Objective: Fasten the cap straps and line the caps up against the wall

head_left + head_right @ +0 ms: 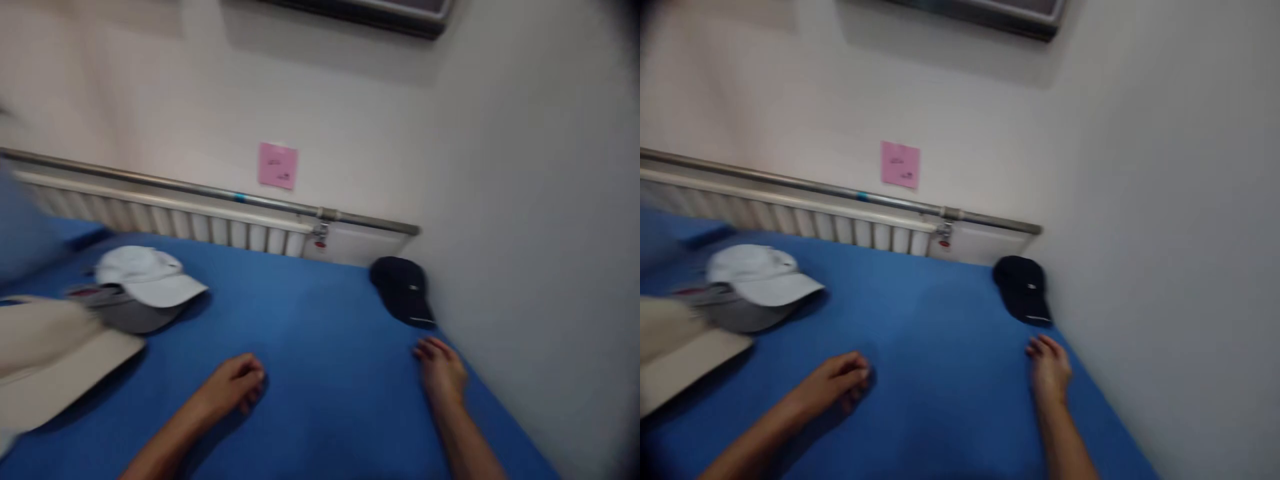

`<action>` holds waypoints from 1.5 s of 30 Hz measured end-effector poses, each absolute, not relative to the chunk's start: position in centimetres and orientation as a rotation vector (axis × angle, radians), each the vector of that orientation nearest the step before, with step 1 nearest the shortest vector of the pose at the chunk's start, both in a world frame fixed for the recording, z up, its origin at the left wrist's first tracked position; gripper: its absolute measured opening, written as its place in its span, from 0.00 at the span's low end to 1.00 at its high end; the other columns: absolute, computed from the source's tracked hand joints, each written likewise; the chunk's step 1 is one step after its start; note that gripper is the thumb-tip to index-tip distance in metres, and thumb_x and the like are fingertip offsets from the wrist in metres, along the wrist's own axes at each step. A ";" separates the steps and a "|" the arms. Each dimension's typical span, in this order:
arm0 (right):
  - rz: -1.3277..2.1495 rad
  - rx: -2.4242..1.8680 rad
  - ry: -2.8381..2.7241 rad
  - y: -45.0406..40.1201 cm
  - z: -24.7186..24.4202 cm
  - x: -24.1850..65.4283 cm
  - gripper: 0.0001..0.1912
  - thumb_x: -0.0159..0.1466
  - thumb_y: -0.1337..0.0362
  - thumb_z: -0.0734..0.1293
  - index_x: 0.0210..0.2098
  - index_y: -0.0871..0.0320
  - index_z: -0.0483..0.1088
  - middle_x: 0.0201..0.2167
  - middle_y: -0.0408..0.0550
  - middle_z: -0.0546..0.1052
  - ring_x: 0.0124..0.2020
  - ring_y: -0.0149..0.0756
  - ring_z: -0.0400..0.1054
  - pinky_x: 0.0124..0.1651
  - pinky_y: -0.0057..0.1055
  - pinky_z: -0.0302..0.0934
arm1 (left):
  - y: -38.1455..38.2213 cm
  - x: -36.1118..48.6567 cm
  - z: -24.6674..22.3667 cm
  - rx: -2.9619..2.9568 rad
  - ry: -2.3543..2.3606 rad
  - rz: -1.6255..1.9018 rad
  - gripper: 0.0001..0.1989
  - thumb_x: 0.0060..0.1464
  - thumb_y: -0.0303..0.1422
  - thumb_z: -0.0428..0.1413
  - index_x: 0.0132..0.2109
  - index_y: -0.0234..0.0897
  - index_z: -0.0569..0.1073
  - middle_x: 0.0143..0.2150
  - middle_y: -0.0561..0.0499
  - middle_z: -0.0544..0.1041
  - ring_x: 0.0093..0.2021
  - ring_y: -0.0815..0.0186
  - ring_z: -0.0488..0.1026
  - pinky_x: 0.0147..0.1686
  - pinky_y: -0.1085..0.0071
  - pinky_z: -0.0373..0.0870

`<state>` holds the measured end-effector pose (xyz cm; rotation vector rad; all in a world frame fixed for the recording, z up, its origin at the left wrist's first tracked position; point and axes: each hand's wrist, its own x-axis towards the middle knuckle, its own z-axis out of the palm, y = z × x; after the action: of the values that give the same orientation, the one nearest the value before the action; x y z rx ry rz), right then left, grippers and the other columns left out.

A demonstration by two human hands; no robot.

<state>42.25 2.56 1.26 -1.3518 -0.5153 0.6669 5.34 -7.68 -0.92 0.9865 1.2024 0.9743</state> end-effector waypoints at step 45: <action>1.205 -1.098 -0.875 0.5 -0.6 34.8 0.17 0.48 0.66 0.77 0.37 0.56 0.74 0.34 0.50 0.78 0.33 0.40 0.73 0.32 0.34 0.68 | -4.0 2.4 -1.1 1.250 1.525 1.432 0.15 0.37 0.33 0.67 0.37 0.43 0.79 0.43 0.45 0.80 0.45 0.53 0.75 0.49 0.64 0.71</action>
<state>34.78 0.54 -0.56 -1.0979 -0.8752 1.2046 2.37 -3.97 -1.13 1.2503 1.5250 1.4321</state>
